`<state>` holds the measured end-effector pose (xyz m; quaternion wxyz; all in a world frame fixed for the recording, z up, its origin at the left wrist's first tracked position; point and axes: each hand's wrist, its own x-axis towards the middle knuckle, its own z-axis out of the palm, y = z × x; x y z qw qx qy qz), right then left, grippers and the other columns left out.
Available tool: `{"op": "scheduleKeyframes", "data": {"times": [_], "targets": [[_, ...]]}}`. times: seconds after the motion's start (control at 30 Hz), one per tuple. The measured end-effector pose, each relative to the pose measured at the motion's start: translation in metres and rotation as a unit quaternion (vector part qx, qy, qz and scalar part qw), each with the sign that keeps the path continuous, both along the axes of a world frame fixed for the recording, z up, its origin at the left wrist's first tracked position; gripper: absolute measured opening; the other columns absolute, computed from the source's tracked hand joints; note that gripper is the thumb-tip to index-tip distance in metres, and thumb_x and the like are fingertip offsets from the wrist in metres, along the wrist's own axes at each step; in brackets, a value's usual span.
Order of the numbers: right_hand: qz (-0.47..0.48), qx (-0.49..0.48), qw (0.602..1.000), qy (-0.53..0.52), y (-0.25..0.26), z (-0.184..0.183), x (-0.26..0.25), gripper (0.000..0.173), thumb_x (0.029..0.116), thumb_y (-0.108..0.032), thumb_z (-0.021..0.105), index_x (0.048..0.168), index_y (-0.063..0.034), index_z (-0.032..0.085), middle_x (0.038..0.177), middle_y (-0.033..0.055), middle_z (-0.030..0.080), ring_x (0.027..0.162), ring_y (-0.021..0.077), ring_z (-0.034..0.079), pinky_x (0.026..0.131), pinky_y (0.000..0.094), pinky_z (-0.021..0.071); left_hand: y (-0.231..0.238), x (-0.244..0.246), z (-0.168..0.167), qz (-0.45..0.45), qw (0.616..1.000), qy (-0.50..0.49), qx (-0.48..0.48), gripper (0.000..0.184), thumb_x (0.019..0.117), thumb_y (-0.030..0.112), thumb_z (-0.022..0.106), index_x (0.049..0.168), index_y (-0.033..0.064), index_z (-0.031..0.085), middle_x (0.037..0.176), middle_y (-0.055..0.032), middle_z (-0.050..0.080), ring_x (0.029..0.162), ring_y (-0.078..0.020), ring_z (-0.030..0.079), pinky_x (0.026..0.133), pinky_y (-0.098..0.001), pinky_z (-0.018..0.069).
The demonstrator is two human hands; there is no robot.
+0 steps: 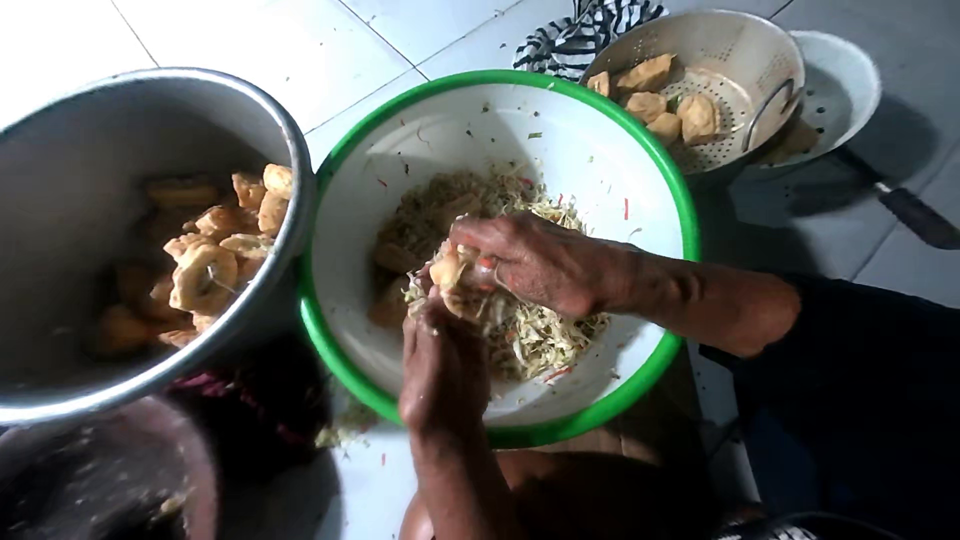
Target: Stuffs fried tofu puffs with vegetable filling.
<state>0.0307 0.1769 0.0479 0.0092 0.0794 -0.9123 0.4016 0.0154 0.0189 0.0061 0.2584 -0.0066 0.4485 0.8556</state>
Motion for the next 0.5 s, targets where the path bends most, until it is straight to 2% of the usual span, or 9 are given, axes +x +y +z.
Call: {"op": "scheduleKeyframes", "data": {"times": [0.07, 0.13, 0.23, 0.27, 0.4, 0.5], "targets": [[0.01, 0.04, 0.999, 0.013, -0.005, -0.001, 0.001, 0.022, 0.0985, -0.005, 0.058, 0.118, 0.0027, 0.065, 0.093, 0.0154, 0.069, 0.083, 0.0231, 0.068, 0.076, 0.0374, 0.0553, 0.005, 0.002, 0.005, 0.018, 0.999, -0.018, -0.036, 0.042, 0.1105, 0.024, 0.019, 0.094, 0.0188, 0.058, 0.077, 0.0079, 0.065, 0.072, 0.0006, 0.065, 0.066, -0.0174, 0.0561], [0.01, 0.075, 0.997, 0.032, -0.014, -0.001, 0.001, 0.023, 0.0968, -0.003, 0.059, 0.118, 0.0047, 0.065, 0.09, 0.0166, 0.068, 0.081, 0.0261, 0.068, 0.073, 0.0386, 0.0559, 0.005, 0.002, 0.004, 0.025, 0.998, -0.017, -0.057, 0.044, 0.1099, 0.022, 0.021, 0.084, 0.0206, 0.056, 0.067, 0.0102, 0.06, 0.061, 0.0029, 0.06, 0.059, -0.0147, 0.0523], [-0.009, 0.115, 0.99, 0.078, -0.025, 0.001, 0.006, 0.025, 0.0935, -0.006, 0.066, 0.115, 0.0056, 0.066, 0.094, 0.0182, 0.068, 0.085, 0.0278, 0.069, 0.075, 0.0381, 0.0571, 0.005, 0.0, 0.0, 0.046, 0.997, -0.021, -0.059, 0.044, 0.1101, 0.021, 0.025, 0.077, 0.0219, 0.054, 0.058, 0.0111, 0.054, 0.052, 0.0027, 0.055, 0.053, -0.0152, 0.0502], [-0.006, 0.121, 0.988, 0.092, -0.026, 0.002, 0.008, 0.027, 0.0935, -0.008, 0.066, 0.117, 0.0057, 0.067, 0.098, 0.019, 0.069, 0.089, 0.0281, 0.07, 0.079, 0.0377, 0.0572, 0.006, -0.001, 0.0, 0.059, 0.996, -0.029, -0.059, 0.043, 0.1103, 0.021, 0.026, 0.077, 0.0218, 0.053, 0.057, 0.011, 0.053, 0.051, 0.0022, 0.054, 0.052, -0.0159, 0.0495], [-0.004, 0.112, 0.972, 0.208, -0.026, -0.001, 0.015, 0.023, 0.0891, 0.002, 0.058, 0.107, 0.0054, 0.071, 0.084, 0.0139, 0.066, 0.073, 0.0217, 0.064, 0.065, 0.0315, 0.0527, 0.005, -0.001, 0.002, 0.065, 0.997, -0.038, -0.008, 0.035, 0.1099, 0.022, 0.027, 0.093, 0.0188, 0.058, 0.073, 0.0078, 0.063, 0.066, -0.0003, 0.064, 0.062, -0.019, 0.0563], [-0.015, 0.059, 0.964, 0.259, -0.024, -0.008, 0.015, 0.021, 0.0877, 0.007, 0.055, 0.097, 0.0052, 0.074, 0.084, 0.0139, 0.067, 0.077, 0.0192, 0.063, 0.068, 0.0271, 0.0515, 0.007, 0.0, 0.005, 0.079, 0.996, -0.045, -0.024, 0.033, 0.1102, 0.021, 0.027, 0.094, 0.0203, 0.055, 0.07, 0.0093, 0.059, 0.059, 0.0009, 0.059, 0.056, -0.0167, 0.0526]]}}
